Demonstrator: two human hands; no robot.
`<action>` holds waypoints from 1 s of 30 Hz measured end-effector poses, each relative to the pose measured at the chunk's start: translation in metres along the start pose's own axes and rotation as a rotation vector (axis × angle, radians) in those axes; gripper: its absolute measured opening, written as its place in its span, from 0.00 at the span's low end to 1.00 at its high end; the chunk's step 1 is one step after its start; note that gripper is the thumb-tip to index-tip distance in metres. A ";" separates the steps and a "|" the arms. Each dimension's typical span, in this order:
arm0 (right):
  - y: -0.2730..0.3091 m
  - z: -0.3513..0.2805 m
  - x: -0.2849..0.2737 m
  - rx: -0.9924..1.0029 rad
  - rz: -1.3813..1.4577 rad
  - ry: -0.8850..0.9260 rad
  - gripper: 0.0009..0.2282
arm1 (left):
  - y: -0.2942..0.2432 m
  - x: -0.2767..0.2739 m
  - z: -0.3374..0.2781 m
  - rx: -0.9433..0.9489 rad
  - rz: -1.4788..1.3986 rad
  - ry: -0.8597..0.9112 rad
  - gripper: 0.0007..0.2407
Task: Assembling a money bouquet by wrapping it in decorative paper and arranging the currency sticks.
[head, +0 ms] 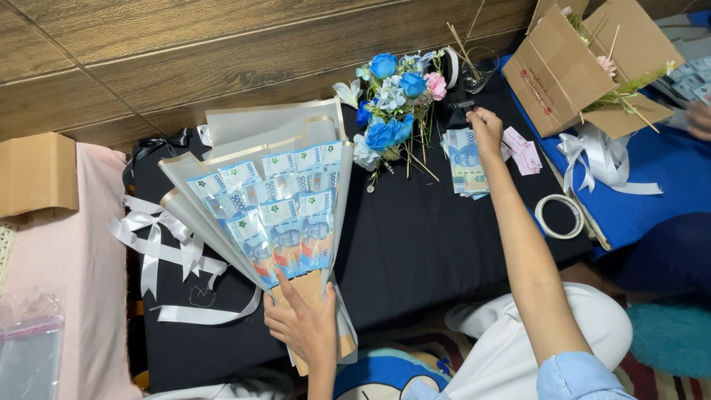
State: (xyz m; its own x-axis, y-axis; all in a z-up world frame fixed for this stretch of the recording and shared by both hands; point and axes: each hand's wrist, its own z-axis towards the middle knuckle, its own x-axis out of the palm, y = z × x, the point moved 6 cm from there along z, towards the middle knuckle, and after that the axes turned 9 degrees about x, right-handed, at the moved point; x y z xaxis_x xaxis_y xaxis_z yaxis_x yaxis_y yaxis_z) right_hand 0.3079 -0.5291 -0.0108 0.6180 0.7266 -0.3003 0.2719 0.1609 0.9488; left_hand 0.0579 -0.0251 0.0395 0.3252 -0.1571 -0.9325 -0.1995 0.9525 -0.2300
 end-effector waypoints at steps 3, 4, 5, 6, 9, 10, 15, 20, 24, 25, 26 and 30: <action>-0.007 0.008 0.000 0.002 -0.100 -0.020 0.11 | 0.000 0.002 0.000 0.003 0.036 -0.007 0.42; -0.009 0.008 0.001 0.003 -0.100 -0.021 0.11 | 0.000 0.001 0.000 0.004 0.036 -0.007 0.42; -0.007 0.009 0.001 -0.039 -0.149 -0.055 0.11 | 0.000 0.002 0.000 0.000 0.029 -0.003 0.42; -0.006 0.009 0.002 -0.082 -0.197 -0.087 0.12 | 0.001 0.002 0.000 -0.004 0.023 0.001 0.42; -0.007 0.014 0.008 -0.297 -0.309 -0.136 0.10 | 0.001 0.003 0.000 -0.002 0.030 -0.011 0.43; -0.008 0.014 0.009 -0.297 -0.309 -0.136 0.10 | 0.000 0.003 0.000 -0.002 0.031 -0.011 0.43; 0.000 0.009 0.010 -0.646 -0.430 -0.230 0.10 | 0.000 0.003 0.000 0.001 0.039 -0.013 0.43; 0.013 0.002 0.009 -0.774 -0.479 -0.178 0.11 | 0.001 0.003 -0.001 0.003 0.030 -0.010 0.42; 0.020 -0.002 0.007 -0.750 -0.479 -0.133 0.11 | 0.001 0.004 -0.001 0.011 0.044 -0.033 0.43; 0.018 0.001 0.007 -0.758 -0.477 -0.135 0.11 | 0.002 0.006 0.000 0.009 0.039 -0.040 0.43; 0.015 0.004 0.006 -0.754 -0.476 -0.122 0.10 | 0.002 0.007 -0.001 0.013 0.037 -0.045 0.43; 0.011 0.010 0.007 -0.707 -0.439 -0.106 0.11 | 0.002 0.006 -0.004 0.018 0.089 -0.067 0.44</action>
State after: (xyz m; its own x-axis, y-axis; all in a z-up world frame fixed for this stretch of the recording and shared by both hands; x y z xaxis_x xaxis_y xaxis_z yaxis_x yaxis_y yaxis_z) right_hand 0.3227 -0.5295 -0.0032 0.6399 0.4387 -0.6309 -0.0007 0.8214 0.5704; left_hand 0.0559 -0.0248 0.0322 0.3679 -0.0542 -0.9283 -0.2138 0.9666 -0.1412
